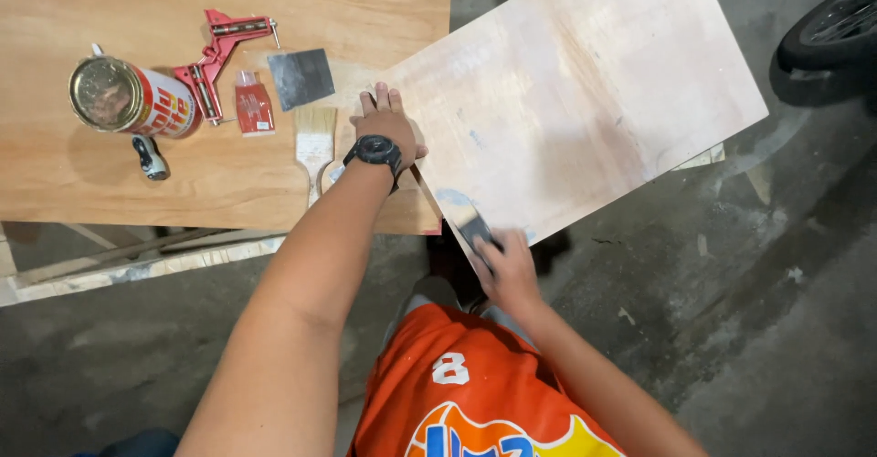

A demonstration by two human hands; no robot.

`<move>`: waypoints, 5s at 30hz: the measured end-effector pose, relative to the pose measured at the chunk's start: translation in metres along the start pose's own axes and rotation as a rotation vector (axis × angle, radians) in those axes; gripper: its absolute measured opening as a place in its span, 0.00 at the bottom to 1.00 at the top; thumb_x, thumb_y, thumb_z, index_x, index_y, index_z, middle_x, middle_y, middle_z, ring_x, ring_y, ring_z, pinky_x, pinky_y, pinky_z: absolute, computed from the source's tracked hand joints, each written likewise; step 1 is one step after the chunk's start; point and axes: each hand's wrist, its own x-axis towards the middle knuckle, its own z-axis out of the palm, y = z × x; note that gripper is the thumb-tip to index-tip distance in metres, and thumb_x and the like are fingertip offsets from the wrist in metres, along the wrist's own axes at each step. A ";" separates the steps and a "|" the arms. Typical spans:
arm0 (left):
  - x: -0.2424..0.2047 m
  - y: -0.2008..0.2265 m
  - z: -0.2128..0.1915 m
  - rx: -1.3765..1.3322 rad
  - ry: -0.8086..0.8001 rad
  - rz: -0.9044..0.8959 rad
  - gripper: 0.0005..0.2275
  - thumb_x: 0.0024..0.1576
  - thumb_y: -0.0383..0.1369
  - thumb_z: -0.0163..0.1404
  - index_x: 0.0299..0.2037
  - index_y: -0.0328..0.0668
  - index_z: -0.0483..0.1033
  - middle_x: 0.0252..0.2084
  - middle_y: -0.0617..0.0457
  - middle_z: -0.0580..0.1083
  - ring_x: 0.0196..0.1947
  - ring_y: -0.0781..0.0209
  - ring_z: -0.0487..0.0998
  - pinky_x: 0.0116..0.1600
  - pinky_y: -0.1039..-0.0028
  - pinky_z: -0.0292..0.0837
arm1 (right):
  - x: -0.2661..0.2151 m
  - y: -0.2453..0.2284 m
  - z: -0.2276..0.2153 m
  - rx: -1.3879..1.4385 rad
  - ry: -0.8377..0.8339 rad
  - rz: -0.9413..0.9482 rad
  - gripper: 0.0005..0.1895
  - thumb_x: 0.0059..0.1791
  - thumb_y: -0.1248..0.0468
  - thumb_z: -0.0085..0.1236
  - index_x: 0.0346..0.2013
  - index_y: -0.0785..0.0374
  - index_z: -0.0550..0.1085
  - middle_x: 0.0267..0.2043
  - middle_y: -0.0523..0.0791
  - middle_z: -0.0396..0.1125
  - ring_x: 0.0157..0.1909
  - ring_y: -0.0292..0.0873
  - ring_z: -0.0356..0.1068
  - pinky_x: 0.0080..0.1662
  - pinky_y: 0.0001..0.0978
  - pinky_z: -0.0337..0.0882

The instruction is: The person is preparing a wooden board by brushing it, sanding its edges and surface with sandpaper, and then fitting it into a cabinet.

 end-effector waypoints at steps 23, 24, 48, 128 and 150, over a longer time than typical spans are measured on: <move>-0.028 -0.006 -0.013 -0.066 -0.019 0.044 0.52 0.64 0.63 0.48 0.85 0.40 0.29 0.88 0.44 0.29 0.86 0.36 0.32 0.78 0.37 0.55 | 0.002 -0.007 0.023 -0.093 0.014 0.011 0.11 0.52 0.61 0.68 0.48 0.58 0.78 0.40 0.50 0.59 0.43 0.59 0.67 0.45 0.51 0.69; -0.027 -0.007 -0.011 -0.071 -0.013 0.037 0.52 0.64 0.64 0.48 0.85 0.40 0.29 0.88 0.44 0.29 0.86 0.37 0.33 0.78 0.37 0.56 | 0.017 -0.009 0.026 -0.078 0.017 -0.003 0.11 0.52 0.64 0.68 0.47 0.59 0.76 0.40 0.49 0.59 0.43 0.57 0.67 0.46 0.49 0.69; -0.038 -0.006 -0.021 -0.039 -0.033 0.042 0.50 0.65 0.62 0.46 0.85 0.38 0.31 0.88 0.43 0.29 0.86 0.38 0.34 0.78 0.42 0.58 | -0.037 -0.001 -0.012 -0.123 0.044 0.129 0.08 0.54 0.58 0.65 0.47 0.55 0.80 0.42 0.49 0.63 0.44 0.56 0.70 0.47 0.48 0.71; -0.051 -0.003 -0.023 -0.114 0.007 0.033 0.51 0.64 0.57 0.54 0.85 0.36 0.34 0.88 0.41 0.33 0.86 0.35 0.37 0.79 0.45 0.59 | 0.048 0.047 0.032 -0.146 0.112 0.297 0.14 0.45 0.64 0.76 0.43 0.53 0.80 0.44 0.46 0.65 0.47 0.53 0.70 0.51 0.46 0.72; -0.024 -0.002 -0.013 -0.119 -0.011 0.023 0.54 0.62 0.59 0.56 0.85 0.35 0.33 0.87 0.40 0.32 0.85 0.33 0.36 0.79 0.44 0.59 | -0.026 -0.003 -0.011 -0.091 -0.066 0.119 0.10 0.49 0.61 0.71 0.43 0.51 0.79 0.43 0.45 0.66 0.46 0.56 0.71 0.46 0.47 0.71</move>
